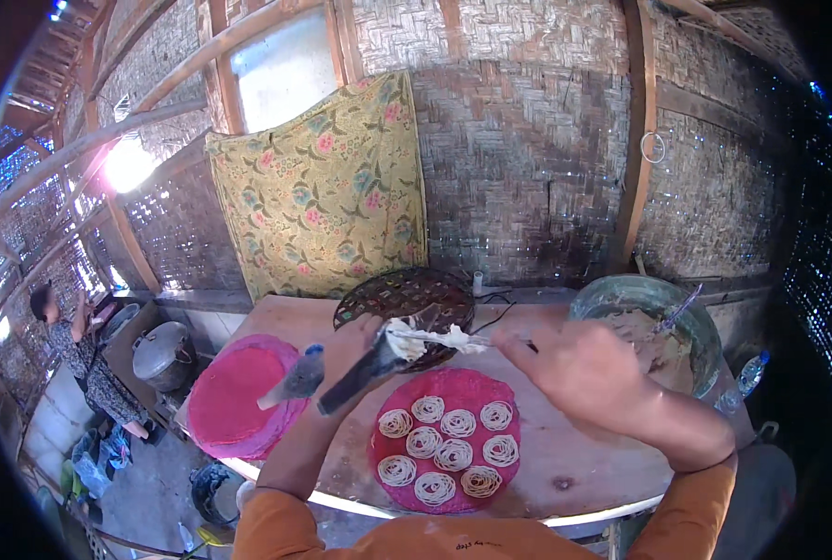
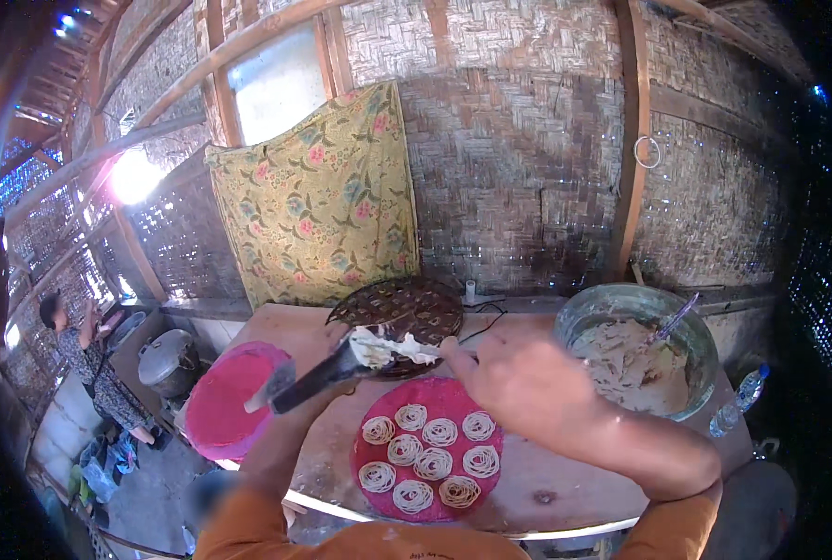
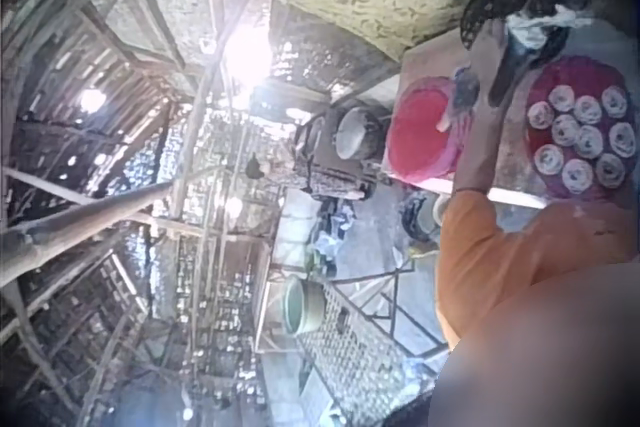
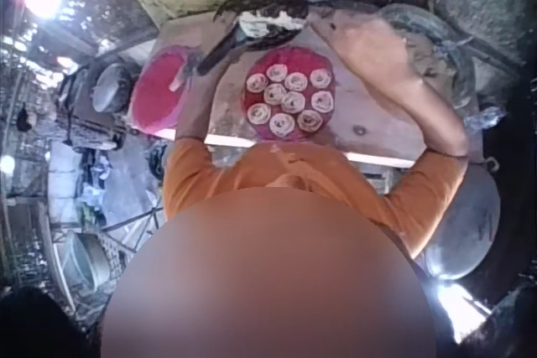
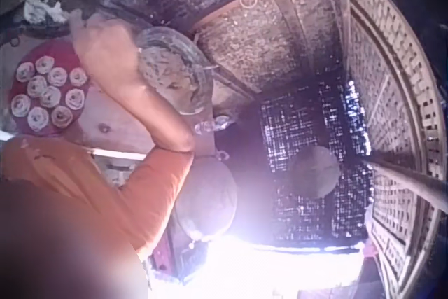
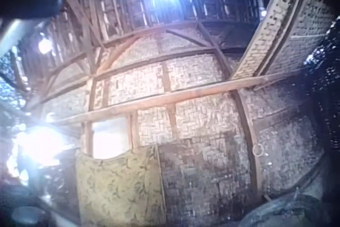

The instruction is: The person uses a handheld dispenser to pipe spiral patterns of dough onto circular mats. They scoop more dough from a large plastic bowl with a wooden spoon to refill the dispenser and place the finished mats into a woven basket.

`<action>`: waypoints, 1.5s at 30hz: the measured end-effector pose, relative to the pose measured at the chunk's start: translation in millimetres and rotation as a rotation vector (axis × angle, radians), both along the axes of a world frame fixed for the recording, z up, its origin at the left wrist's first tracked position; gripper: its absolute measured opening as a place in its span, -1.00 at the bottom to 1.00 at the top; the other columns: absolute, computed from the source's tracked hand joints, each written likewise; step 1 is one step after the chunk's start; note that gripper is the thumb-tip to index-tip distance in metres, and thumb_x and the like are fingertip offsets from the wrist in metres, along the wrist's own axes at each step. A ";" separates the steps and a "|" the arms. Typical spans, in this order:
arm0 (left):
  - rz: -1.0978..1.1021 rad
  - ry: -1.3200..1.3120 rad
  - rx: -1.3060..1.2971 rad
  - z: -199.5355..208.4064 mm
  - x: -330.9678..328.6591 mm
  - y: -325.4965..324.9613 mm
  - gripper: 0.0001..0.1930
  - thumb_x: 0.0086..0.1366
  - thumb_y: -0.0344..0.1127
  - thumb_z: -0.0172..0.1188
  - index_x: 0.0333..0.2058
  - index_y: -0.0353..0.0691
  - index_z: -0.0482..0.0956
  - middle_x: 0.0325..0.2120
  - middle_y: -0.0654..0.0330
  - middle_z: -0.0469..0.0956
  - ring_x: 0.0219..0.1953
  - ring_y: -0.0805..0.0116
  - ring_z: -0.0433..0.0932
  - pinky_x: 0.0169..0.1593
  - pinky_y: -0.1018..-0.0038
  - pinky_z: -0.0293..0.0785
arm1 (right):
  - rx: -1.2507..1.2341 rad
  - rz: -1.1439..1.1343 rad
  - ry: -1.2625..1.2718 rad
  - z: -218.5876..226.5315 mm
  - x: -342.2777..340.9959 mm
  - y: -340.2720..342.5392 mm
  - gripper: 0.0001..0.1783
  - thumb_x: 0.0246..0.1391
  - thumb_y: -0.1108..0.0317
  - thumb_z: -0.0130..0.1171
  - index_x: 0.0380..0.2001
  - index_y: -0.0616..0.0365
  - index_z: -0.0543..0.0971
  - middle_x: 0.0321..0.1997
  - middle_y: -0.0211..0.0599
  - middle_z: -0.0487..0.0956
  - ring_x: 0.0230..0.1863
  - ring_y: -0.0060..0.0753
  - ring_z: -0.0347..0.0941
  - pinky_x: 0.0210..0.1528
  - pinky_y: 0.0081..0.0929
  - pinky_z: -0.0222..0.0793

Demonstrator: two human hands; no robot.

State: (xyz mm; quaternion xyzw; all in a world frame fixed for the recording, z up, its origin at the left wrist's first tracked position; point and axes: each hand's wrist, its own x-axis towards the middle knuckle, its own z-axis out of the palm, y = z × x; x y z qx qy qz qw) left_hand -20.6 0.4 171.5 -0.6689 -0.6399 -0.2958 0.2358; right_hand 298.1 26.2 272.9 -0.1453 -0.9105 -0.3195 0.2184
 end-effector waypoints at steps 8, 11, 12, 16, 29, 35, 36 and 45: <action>-0.122 0.076 0.099 2.4 27.1 8.2 -0.68 0.01 -0.10 0.15 -0.31 -0.16 0.42 -0.49 0.11 0.41 -0.38 0.05 0.51 -0.39 0.22 0.42 | -0.105 0.021 -0.083 -35.6 -30.8 6.1 -0.53 -0.08 0.38 0.04 0.01 0.01 0.45 -0.54 -0.39 0.40 -0.53 -0.42 0.46 -0.62 -0.50 0.35; -0.102 -0.051 -0.148 -4.0 -2.8 19.3 -0.72 0.07 -0.19 0.13 -0.26 -0.18 0.46 -0.38 0.11 0.50 -0.31 0.09 0.53 -0.31 0.27 0.44 | -0.127 0.034 -0.020 -47.7 -14.8 3.1 -0.51 -0.09 0.41 0.06 0.02 -0.01 0.45 -0.53 -0.38 0.42 -0.56 -0.42 0.45 -0.62 -0.47 0.35; -0.013 -0.129 -0.224 -16.0 -36.0 16.5 -0.71 0.03 -0.23 0.16 -0.25 -0.19 0.48 -0.36 0.10 0.52 -0.28 0.09 0.52 -0.26 0.28 0.44 | -0.168 0.057 0.022 -41.0 -5.5 -0.9 -0.48 -0.10 0.41 0.06 0.04 0.00 0.43 -0.54 -0.37 0.42 -0.56 -0.39 0.46 -0.61 -0.47 0.38; -0.141 -0.369 0.106 -0.3 -21.5 17.0 -0.80 0.10 -0.30 0.12 -0.32 -0.24 0.53 -0.40 0.07 0.55 -0.27 0.19 0.53 -0.13 0.29 0.42 | -0.365 0.014 0.403 -58.2 10.2 11.0 -0.33 -0.14 0.49 0.06 0.16 -0.02 0.31 -0.51 -0.30 0.44 -0.55 -0.24 0.46 -0.54 -0.36 0.44; -0.429 -1.074 0.230 -52.9 14.7 28.4 -0.85 0.06 -0.32 0.10 -0.35 -0.15 0.53 -0.37 0.17 0.49 -0.33 0.26 0.50 -0.21 0.33 0.40 | -1.259 0.124 0.456 -138.3 -44.8 -9.0 -0.31 -0.02 0.57 -0.08 0.25 0.02 0.14 -0.31 0.22 0.50 -0.36 0.19 0.47 -0.35 -0.01 0.38; -0.088 -0.512 0.312 -33.8 12.6 35.2 -0.85 0.00 -0.33 0.12 -0.38 -0.13 0.53 -0.41 0.20 0.46 -0.38 0.27 0.49 -0.29 0.34 0.39 | -1.328 -0.012 0.563 -153.0 -61.6 8.7 -0.45 0.06 0.49 -0.06 0.18 0.08 0.27 -0.41 0.21 0.51 -0.40 0.12 0.51 -0.36 -0.16 0.40; -0.056 -0.453 0.313 -34.9 13.5 35.5 -0.85 -0.01 -0.33 0.12 -0.39 -0.13 0.53 -0.42 0.21 0.46 -0.39 0.27 0.48 -0.30 0.34 0.39 | -1.312 0.022 0.522 -144.4 -59.6 -4.6 -0.46 0.07 0.51 -0.09 0.18 0.08 0.27 -0.39 0.17 0.53 -0.39 0.08 0.52 -0.34 -0.20 0.41; 0.017 0.169 0.284 -17.7 -6.6 44.8 -0.84 -0.09 -0.34 0.14 -0.43 -0.09 0.53 -0.48 0.26 0.42 -0.46 0.29 0.46 -0.42 0.36 0.38 | -1.530 0.146 0.589 -134.7 -23.2 25.7 -0.65 0.24 0.35 -0.10 0.07 0.09 0.40 -0.43 -0.30 0.47 -0.43 -0.61 0.35 -0.39 -0.51 0.31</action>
